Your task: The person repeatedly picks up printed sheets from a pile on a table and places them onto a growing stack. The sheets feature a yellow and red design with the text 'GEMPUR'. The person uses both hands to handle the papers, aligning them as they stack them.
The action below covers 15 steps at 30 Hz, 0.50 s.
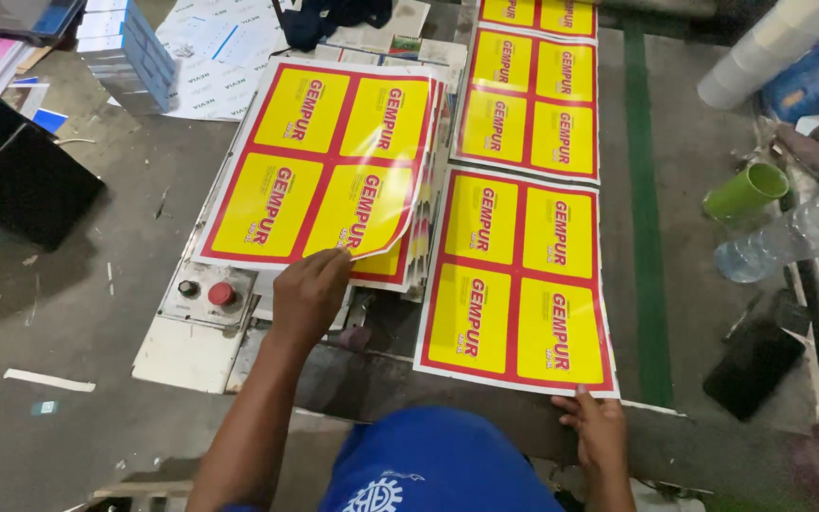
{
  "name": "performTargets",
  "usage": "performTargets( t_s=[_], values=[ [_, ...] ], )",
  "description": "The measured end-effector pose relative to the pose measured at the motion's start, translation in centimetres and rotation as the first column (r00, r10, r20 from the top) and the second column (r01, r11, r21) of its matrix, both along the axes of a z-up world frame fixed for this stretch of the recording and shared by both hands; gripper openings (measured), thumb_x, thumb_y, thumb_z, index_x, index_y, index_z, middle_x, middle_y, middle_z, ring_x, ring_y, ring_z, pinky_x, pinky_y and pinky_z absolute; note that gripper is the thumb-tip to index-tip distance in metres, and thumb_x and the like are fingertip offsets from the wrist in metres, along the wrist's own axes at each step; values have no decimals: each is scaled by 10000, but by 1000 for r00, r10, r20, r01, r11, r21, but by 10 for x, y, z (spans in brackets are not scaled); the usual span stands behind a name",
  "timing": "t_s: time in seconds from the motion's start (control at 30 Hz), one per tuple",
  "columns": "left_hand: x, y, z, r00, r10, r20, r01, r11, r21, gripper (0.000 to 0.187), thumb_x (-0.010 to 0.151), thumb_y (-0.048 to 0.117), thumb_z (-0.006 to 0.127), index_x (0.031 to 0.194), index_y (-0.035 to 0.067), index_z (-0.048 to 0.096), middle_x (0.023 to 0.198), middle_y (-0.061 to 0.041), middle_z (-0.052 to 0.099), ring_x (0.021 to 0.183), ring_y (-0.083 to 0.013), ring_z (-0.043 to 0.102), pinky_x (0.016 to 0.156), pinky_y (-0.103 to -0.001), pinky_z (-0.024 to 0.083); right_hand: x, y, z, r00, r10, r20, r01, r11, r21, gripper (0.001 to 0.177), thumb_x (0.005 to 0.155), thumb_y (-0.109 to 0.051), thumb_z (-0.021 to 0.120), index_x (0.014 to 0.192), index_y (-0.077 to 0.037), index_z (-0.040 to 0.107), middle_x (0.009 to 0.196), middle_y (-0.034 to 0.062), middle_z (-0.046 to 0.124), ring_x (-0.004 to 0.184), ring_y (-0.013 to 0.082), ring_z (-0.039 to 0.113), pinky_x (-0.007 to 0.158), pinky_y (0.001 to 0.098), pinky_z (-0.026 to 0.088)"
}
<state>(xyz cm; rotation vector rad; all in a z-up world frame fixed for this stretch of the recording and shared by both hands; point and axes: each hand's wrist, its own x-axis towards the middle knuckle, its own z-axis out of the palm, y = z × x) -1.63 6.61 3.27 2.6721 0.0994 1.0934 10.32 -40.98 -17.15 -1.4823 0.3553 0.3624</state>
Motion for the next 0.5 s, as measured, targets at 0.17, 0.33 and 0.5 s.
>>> performTargets(
  t_s=[0.17, 0.33, 0.5],
  values=[
    [1, -5, -6, 999, 8, 42, -7, 1000, -22, 126, 918, 116, 748, 1022, 45, 733, 994, -128, 757, 907, -309, 738, 763, -419, 585, 26, 23, -8, 998, 29, 62, -29, 1000, -6, 351, 1025, -181, 590, 1336, -22, 554, 1113, 145, 729, 826, 254, 744, 568, 318, 532],
    [-3, -8, -10, 998, 23, 66, -21, 999, -38, 128, 908, 110, 757, 1015, 44, 735, 984, -130, 758, 900, -309, 738, 759, -420, 587, 50, 37, 3, 998, 52, 21, -54, 996, 65, 330, 1034, -196, 564, 1329, -50, 535, 1108, 151, 710, 869, 258, 736, 591, 347, 533],
    [-21, -19, 1, 992, 71, 103, -63, 995, -76, 141, 941, 59, 724, 1077, 24, 717, 1044, -154, 754, 943, -331, 740, 798, -432, 591, 35, 31, 3, 985, 134, -107, -130, 991, 41, 417, 1045, -262, 518, 1401, -45, 536, 1159, 208, 739, 897, 259, 733, 637, 352, 546]
  ],
)
